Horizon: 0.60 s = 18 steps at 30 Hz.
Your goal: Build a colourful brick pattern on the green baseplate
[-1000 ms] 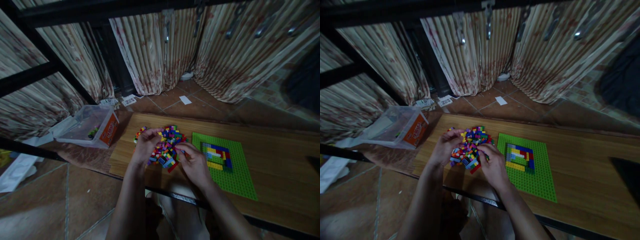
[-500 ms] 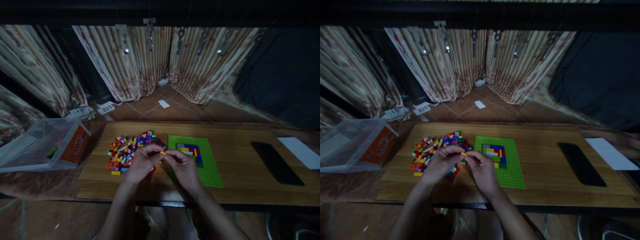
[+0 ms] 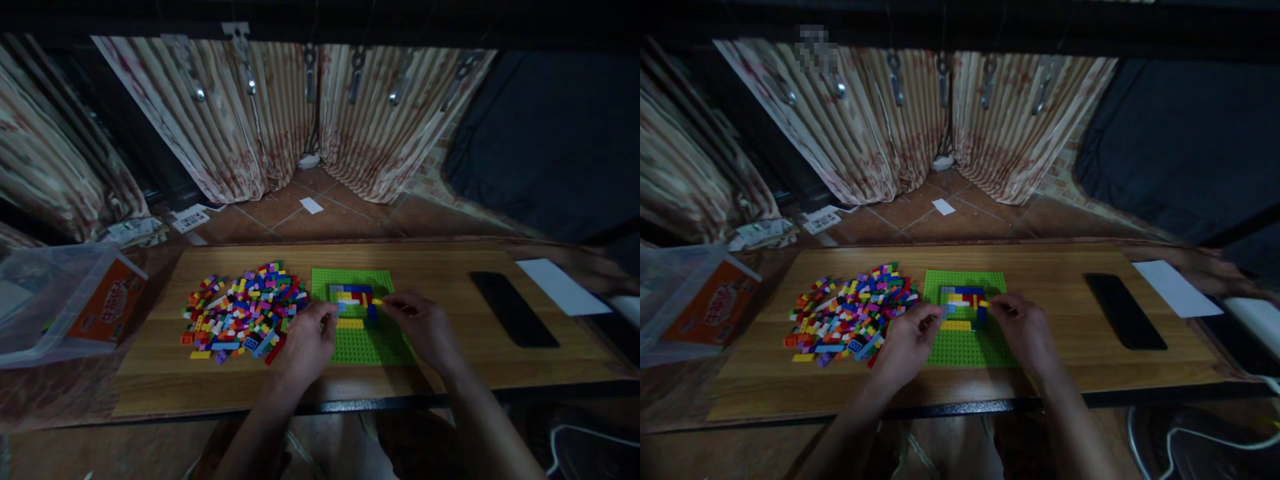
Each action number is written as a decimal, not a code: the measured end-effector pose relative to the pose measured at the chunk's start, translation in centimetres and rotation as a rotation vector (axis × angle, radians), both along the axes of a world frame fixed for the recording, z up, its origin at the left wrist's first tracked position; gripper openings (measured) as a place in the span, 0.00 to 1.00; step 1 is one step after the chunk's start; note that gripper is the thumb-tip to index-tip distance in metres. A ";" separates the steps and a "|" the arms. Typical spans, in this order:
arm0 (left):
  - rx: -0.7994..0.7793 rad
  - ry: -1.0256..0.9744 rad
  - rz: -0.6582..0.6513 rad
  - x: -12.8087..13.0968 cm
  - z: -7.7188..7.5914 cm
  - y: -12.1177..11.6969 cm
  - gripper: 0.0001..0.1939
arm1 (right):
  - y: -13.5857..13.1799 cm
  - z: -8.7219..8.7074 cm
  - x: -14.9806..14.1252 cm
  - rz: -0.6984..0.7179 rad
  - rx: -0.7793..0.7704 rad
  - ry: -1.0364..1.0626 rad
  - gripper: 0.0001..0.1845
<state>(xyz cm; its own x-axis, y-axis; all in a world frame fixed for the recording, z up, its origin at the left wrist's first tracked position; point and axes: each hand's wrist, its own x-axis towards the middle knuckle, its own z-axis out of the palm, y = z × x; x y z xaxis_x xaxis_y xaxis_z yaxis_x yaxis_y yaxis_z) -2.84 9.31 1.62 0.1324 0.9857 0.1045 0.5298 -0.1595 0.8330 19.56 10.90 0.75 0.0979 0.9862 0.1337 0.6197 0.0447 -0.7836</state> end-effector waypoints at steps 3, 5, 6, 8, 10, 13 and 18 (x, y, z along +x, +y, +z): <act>-0.003 0.037 -0.012 0.6 -0.3 0.1 0.09 | -0.1 -0.1 -0.5 0.050 0.002 -0.025 0.09; -0.007 0.051 -0.002 0.7 -0.4 0.3 0.09 | -0.1 -0.1 -1.1 0.075 0.023 -0.048 0.07; -0.010 0.059 0.005 0.7 -0.4 0.5 0.09 | -0.1 -0.1 -1.4 0.088 0.035 -0.056 0.07; -0.013 0.082 0.016 0.6 -0.6 0.7 0.09 | 0.0 -0.2 -1.9 0.115 0.054 -0.062 0.06; -0.005 0.110 0.020 0.6 -0.7 0.7 0.09 | 0.1 -0.2 -2.5 0.142 0.072 -0.066 0.06; 0.023 0.157 0.009 0.7 -0.8 0.6 0.10 | 0.5 -0.4 -3.1 0.170 0.085 -0.091 0.06; 0.063 0.261 -0.028 1.0 -0.7 0.4 0.13 | 1.2 -1.2 -3.6 0.170 0.081 -0.138 0.06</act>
